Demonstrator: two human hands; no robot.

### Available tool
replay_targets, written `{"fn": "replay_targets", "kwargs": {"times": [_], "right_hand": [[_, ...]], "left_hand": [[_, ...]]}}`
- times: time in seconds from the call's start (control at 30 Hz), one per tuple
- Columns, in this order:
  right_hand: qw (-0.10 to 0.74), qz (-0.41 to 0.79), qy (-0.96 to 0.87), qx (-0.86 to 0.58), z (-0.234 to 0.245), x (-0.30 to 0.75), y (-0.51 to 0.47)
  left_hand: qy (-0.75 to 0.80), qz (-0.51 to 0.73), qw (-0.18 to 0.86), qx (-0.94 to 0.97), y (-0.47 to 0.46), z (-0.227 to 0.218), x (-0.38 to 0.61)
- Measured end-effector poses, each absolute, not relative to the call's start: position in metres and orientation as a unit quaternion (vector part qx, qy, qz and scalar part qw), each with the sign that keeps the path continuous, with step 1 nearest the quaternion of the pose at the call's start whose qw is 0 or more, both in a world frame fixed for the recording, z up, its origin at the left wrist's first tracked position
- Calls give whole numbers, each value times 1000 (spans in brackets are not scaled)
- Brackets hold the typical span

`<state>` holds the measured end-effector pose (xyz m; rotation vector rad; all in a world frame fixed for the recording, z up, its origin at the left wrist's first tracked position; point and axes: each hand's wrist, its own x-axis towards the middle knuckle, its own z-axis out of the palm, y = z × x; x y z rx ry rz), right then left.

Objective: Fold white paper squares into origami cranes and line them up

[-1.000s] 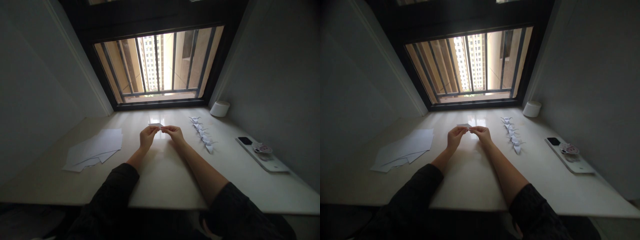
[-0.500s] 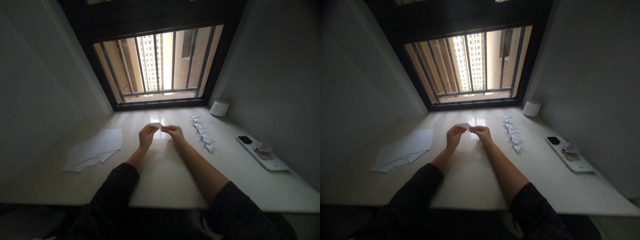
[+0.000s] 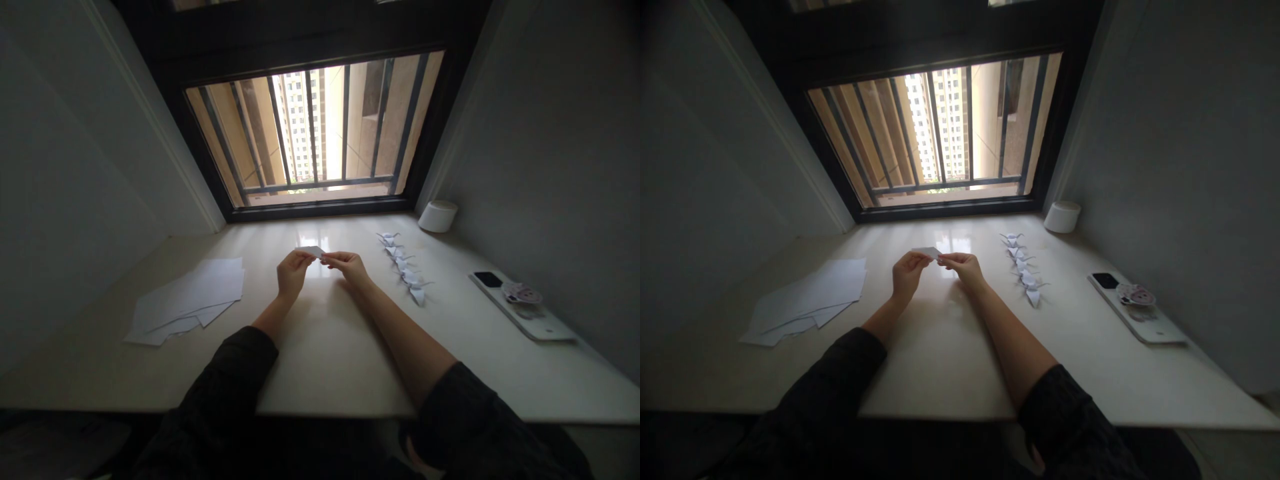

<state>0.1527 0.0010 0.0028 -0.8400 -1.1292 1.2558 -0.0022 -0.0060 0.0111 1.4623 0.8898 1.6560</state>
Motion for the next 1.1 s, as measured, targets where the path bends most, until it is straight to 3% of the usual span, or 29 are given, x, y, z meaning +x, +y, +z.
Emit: {"fn": "replay_targets", "kwargs": {"times": [1.1], "right_hand": [[604, 533, -464, -369, -2, 151, 3]], "left_hand": [[370, 632, 393, 556, -9, 16, 2]]}}
